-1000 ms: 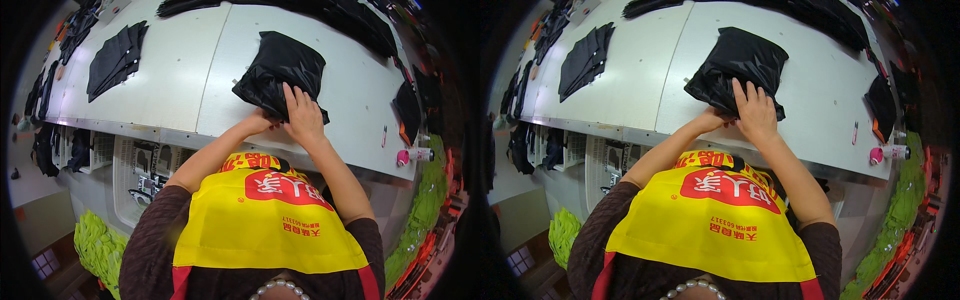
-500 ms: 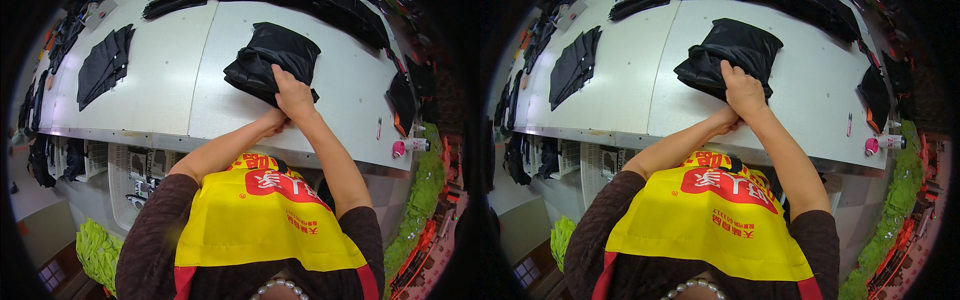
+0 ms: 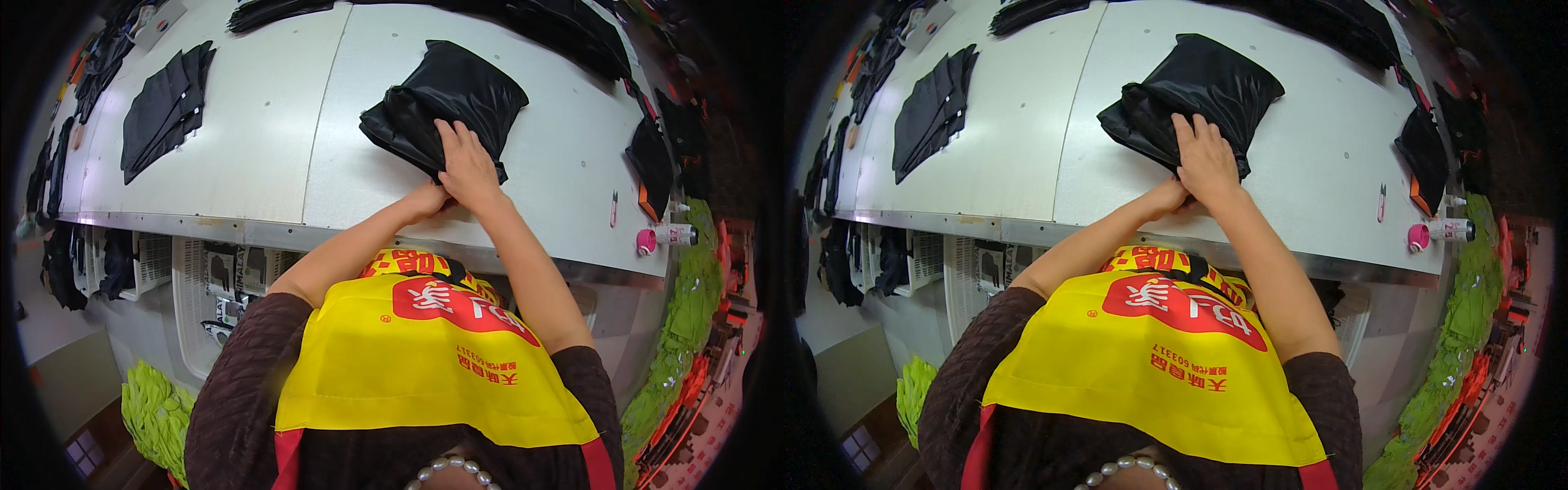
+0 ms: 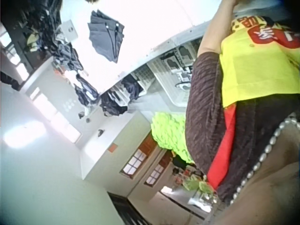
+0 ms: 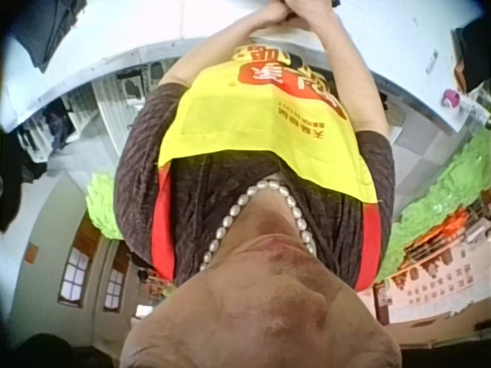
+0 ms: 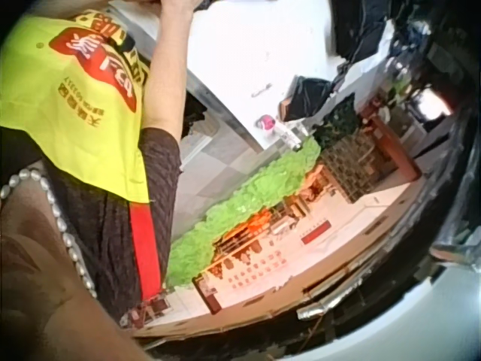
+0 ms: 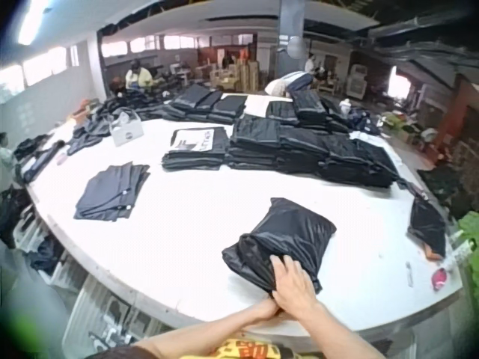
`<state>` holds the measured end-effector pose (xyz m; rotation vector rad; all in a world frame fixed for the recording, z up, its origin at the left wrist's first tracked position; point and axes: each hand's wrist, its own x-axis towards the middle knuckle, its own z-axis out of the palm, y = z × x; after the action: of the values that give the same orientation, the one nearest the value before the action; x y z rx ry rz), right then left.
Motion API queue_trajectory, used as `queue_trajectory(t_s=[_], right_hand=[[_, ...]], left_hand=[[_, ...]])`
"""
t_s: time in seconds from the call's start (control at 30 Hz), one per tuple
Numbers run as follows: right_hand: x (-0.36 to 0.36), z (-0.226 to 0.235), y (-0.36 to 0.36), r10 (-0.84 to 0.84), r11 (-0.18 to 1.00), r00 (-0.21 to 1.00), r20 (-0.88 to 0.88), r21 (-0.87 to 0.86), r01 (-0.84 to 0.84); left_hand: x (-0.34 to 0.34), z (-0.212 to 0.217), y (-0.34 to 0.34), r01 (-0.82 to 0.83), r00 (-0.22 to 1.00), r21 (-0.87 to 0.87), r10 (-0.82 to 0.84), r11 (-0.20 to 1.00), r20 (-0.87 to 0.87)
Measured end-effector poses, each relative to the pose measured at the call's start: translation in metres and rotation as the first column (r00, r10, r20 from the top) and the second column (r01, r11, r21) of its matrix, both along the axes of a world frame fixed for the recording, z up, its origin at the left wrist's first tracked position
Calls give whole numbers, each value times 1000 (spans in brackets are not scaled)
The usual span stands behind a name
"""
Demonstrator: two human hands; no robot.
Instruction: The person folds black garments and places them into black plastic shipping bags on a white table. They seal the bags and set them aside, then retrieve more garments from a nearby basket to continue the process.
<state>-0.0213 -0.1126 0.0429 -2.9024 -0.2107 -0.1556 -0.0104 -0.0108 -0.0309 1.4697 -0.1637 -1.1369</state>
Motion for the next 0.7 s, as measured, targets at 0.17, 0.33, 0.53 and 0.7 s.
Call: queue_trajectory(t_s=[0.17, 0.33, 0.53, 0.7], right_hand=[[7, -20, 15, -59, 989, 982, 180, -120, 81], [24, -6, 4, -34, 980, 993, 110, -191, 55], [23, -31, -16, 32, 957, 992, 118, -291, 3], [3, -34, -21, 8, 951, 1000, 10, -308, -4]], left_hand=[[6, -7, 3, -50, 979, 11, 47, 999, 201], [12, 2, 14, 119, 770, 94, -151, 988, 619], [-12, -7, 2, 191, 707, 68, -185, 979, 683], [-3, -10, 10, -143, 989, 43, 141, 989, 55]])
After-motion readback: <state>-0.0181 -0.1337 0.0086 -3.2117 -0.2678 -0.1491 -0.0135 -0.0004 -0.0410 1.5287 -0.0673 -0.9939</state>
